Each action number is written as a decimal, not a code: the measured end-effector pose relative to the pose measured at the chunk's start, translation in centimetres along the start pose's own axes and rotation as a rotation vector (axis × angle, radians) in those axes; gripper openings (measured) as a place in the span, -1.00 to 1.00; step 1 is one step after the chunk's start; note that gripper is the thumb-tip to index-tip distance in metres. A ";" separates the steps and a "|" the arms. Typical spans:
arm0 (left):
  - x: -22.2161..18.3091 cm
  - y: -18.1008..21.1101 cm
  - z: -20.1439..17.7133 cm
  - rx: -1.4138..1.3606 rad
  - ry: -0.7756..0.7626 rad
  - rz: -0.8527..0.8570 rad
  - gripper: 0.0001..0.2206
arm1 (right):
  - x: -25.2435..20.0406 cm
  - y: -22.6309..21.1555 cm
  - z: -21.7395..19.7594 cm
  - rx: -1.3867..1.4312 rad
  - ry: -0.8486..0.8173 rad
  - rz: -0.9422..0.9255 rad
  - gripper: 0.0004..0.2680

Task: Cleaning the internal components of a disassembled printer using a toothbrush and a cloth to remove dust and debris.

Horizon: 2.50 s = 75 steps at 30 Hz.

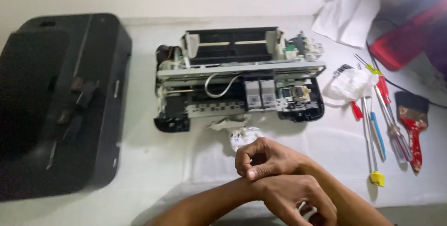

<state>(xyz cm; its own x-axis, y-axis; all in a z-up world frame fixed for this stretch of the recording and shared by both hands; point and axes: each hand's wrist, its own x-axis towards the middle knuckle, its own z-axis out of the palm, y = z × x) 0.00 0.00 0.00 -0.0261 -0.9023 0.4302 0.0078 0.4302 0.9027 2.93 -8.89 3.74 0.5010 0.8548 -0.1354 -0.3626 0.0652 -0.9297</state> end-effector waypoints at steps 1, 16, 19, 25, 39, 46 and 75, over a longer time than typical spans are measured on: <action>0.6 -0.1 -0.3 -0.004 -0.017 -0.011 -0.64 | 0.1 0.0 -0.4 0.004 0.011 -0.017 -0.82; -1.8 -2.4 -0.3 -0.053 -0.164 -0.097 -0.36 | 0.5 3.3 0.0 0.070 -0.045 -0.044 -0.70; -4.1 -1.0 -1.7 -0.097 -0.142 -0.114 -0.56 | 0.3 3.7 -1.3 -0.023 0.321 -0.179 -0.75; -5.9 -0.2 -3.0 -0.128 -0.048 -0.448 -0.74 | -0.4 3.2 -3.3 -1.309 0.445 -0.377 -0.79; -5.6 -0.4 -1.5 -0.390 -0.086 -0.493 -0.57 | -1.9 1.0 -3.2 -1.399 0.493 -0.455 -0.92; -4.1 -0.4 -1.4 -0.201 0.188 -0.675 -0.62 | -3.7 -1.4 -4.3 -1.165 0.519 -0.593 -0.91; -3.9 -2.7 -2.7 1.156 0.904 -0.146 -0.89 | -8.0 0.9 -14.7 -1.472 1.546 -0.566 -0.72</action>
<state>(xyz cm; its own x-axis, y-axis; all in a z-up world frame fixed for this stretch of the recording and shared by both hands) 2.79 2.28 -4.09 0.6659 -0.4612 0.5863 -0.7354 -0.2741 0.6197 10.19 -23.23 -1.09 0.6294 -0.1142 0.7686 0.3085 -0.8711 -0.3820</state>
